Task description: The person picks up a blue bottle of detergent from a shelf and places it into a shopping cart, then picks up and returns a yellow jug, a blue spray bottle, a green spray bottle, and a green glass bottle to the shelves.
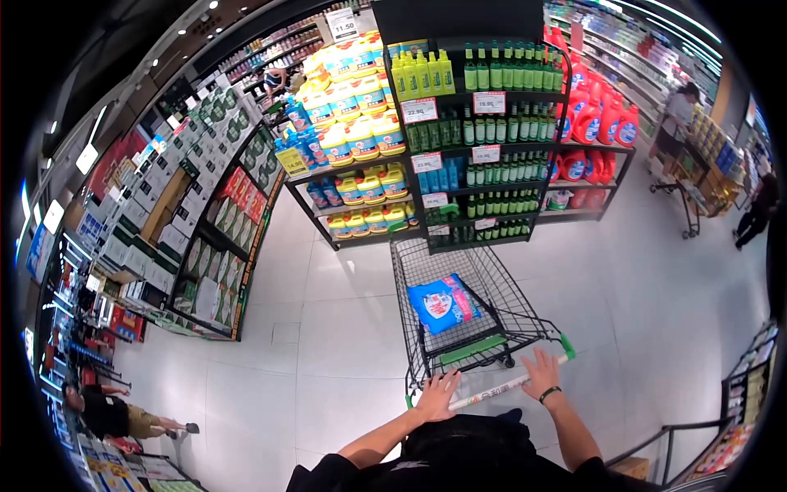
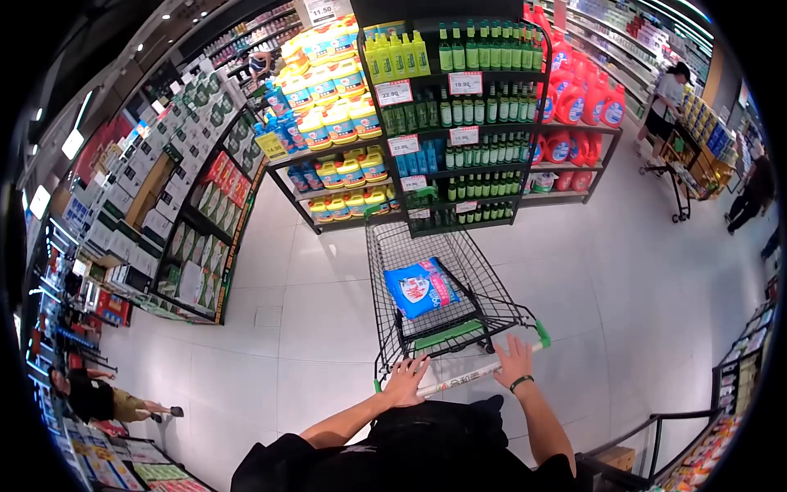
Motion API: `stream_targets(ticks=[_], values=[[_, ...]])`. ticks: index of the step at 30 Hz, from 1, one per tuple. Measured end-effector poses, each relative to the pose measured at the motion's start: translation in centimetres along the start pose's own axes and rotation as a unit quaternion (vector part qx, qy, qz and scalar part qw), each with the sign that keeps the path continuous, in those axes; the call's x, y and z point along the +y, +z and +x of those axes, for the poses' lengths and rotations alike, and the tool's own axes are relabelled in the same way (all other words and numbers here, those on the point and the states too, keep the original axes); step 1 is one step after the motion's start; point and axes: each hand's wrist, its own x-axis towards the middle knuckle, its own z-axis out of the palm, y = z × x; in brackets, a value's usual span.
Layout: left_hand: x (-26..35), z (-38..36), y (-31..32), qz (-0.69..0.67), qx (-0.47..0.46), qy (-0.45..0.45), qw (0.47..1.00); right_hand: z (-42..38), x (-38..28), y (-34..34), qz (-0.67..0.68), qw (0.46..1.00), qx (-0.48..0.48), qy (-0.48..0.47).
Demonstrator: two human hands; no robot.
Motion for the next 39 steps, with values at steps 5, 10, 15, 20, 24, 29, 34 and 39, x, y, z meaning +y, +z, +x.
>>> stream_targets(ticks=[5, 10, 15, 20, 24, 29, 34, 39], values=[[4.0, 3.1, 0.2, 0.005, -0.034, 0.036, 0.999, -3.6, 5.1, 0.3, 0.025, 0.999, 0.004, 0.021], [8.4, 8.0, 1.1, -0.017, -0.041, 0.071, 0.996, -5.9, 11.1, -0.8, 0.044, 0.998, 0.01, 0.038], [12.6, 14.3, 1.8, -0.028, -0.054, 0.103, 0.993, -6.8, 17.5, -2.3, 0.043, 0.995, 0.04, 0.079], [15.2, 20.3, 2.1, -0.034, -0.072, 0.15, 0.986, -7.6, 22.4, -2.9, 0.065, 0.99, 0.045, 0.114], [17.6, 25.9, 1.5, -0.03, -0.101, 0.163, 0.981, -7.3, 26.3, -3.2, 0.061, 0.985, 0.047, 0.153], [20.0, 33.2, 1.0, -0.045, -0.124, 0.188, 0.973, -3.3, 31.6, -7.5, 0.063, 0.994, -0.011, 0.085], [22.5, 40.4, 0.7, -0.023, -0.14, 0.224, 0.964, -0.6, 39.4, -7.7, 0.059, 0.993, -0.104, 0.017], [25.0, 48.3, 2.2, -0.042, -0.111, 0.258, 0.959, 0.5, 45.6, -7.6, 0.098, 0.992, -0.067, 0.049]])
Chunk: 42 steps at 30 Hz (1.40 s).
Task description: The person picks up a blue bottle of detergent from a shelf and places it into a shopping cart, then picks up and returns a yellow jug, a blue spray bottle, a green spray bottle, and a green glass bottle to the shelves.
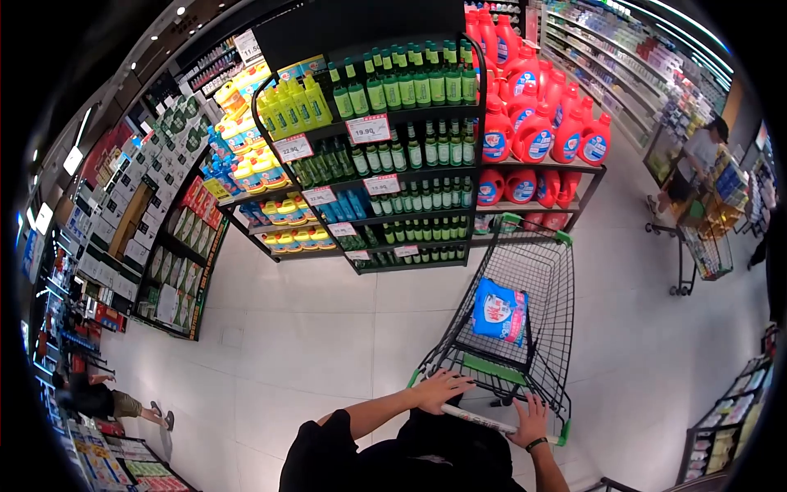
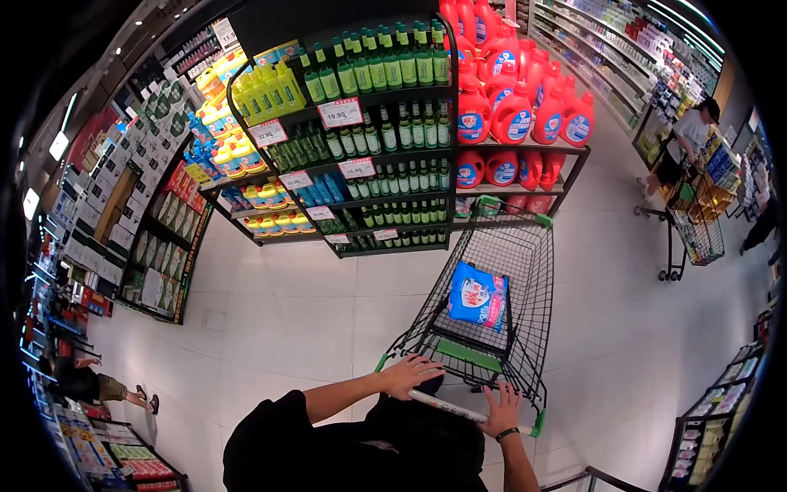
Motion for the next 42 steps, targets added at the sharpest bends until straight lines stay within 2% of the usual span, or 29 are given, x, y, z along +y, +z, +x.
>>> stream_targets(ticks=[11, 16, 28, 30, 42], values=[[0.2, 18.6, -2.1, 0.019, -0.039, 0.056, 0.997, 2.1, 15.6, -4.4, -0.004, 0.997, 0.078, 0.03], [2.3, 27.6, -2.8, 0.023, -0.049, 0.055, 0.997, 2.9, 24.2, -7.8, -0.017, 0.995, 0.094, 0.013], [8.2, 46.7, -2.3, 0.025, 0.001, 0.028, 0.999, 4.2, 44.1, -15.7, -0.006, 0.996, 0.09, -0.009], [8.4, 49.6, -2.0, 0.022, 0.022, 0.037, 0.999, 4.6, 47.1, -16.9, -0.007, 0.996, 0.087, -0.009], [8.7, 68.5, -5.0, 0.031, -0.011, 0.015, 0.999, 10.8, 63.5, -24.4, -0.007, 0.994, 0.11, -0.025]])
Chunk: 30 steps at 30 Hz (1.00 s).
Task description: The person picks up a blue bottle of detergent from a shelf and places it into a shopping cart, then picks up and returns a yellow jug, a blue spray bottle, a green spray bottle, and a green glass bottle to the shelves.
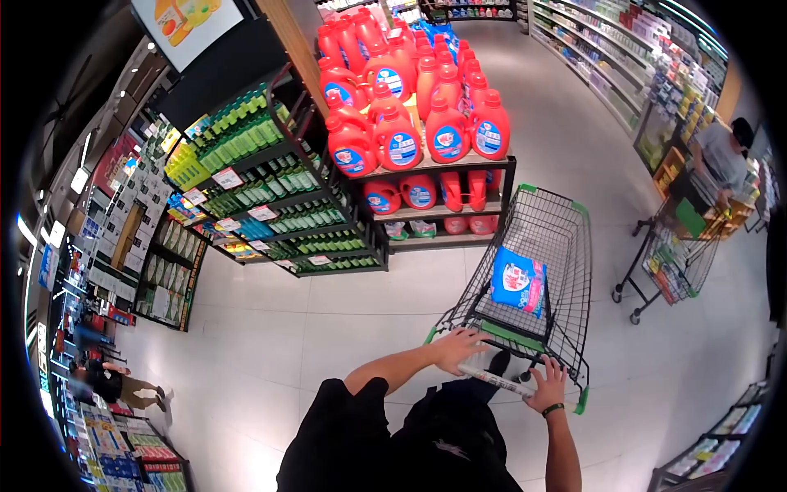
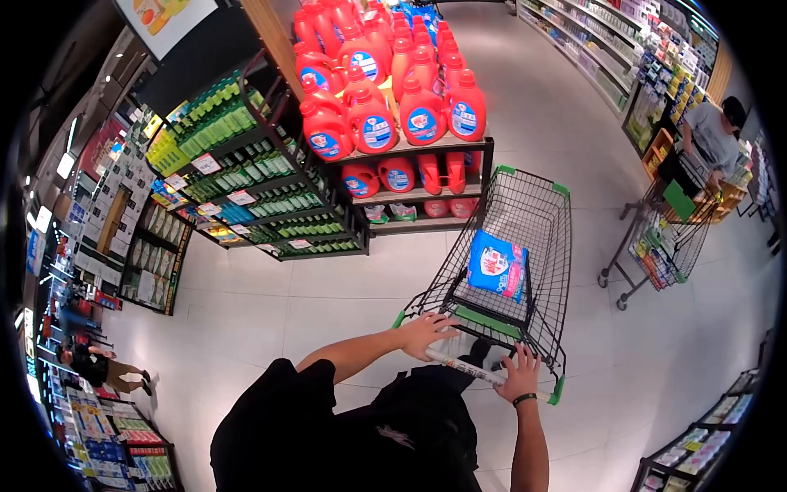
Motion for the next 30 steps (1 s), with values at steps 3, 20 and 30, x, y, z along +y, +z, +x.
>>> stream_targets(ticks=[3, 20, 30], values=[[-1.2, 5.2, -0.4, -0.002, 0.017, 0.007, 1.0, 2.6, 4.9, -1.0, -0.005, 1.0, -0.018, 0.002], [-5.9, 28.1, -5.1, -0.036, 0.041, -0.077, 0.996, 19.5, 27.4, -9.3, -0.033, 0.994, -0.075, -0.07], [-9.6, 38.7, -10.7, -0.037, 0.067, -0.156, 0.985, 33.3, 37.5, -13.7, -0.026, 0.987, -0.098, -0.125]])
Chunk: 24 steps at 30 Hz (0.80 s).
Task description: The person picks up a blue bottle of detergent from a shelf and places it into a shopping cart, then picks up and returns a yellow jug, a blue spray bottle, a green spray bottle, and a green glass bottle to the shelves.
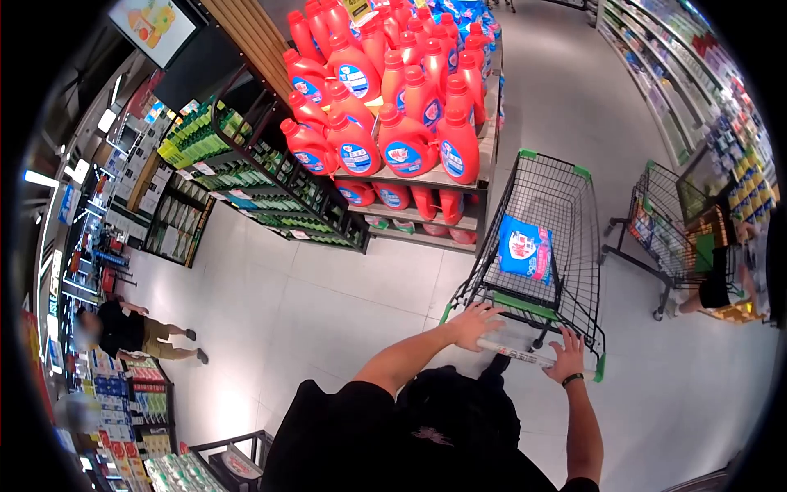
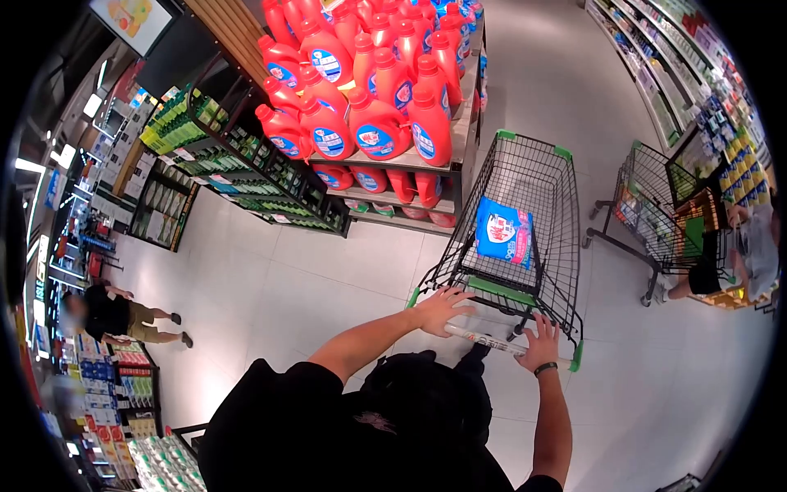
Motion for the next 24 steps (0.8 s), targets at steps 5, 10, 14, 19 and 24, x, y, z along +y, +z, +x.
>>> stream_targets(ticks=[5, 10, 14, 19, 24], values=[[-0.7, 5.0, -3.0, -0.004, 0.002, -0.022, 1.0, 5.1, 4.9, -2.9, -0.005, 0.999, -0.042, -0.004], [-1.8, 11.1, -4.2, 0.01, 0.004, -0.045, 0.999, 9.7, 10.7, -4.8, -0.023, 0.999, -0.036, -0.029], [-3.8, 15.2, -6.0, 0.02, -0.005, -0.064, 0.998, 14.3, 13.7, -7.3, -0.022, 0.997, -0.068, -0.035], [-6.5, 20.5, -8.4, 0.006, 0.009, -0.071, 0.997, 19.8, 17.7, -9.0, -0.016, 0.996, -0.078, -0.043], [-10.3, 27.3, -10.8, 0.013, 0.04, -0.071, 0.997, 26.5, 23.7, -9.8, -0.021, 0.996, -0.061, -0.063]])
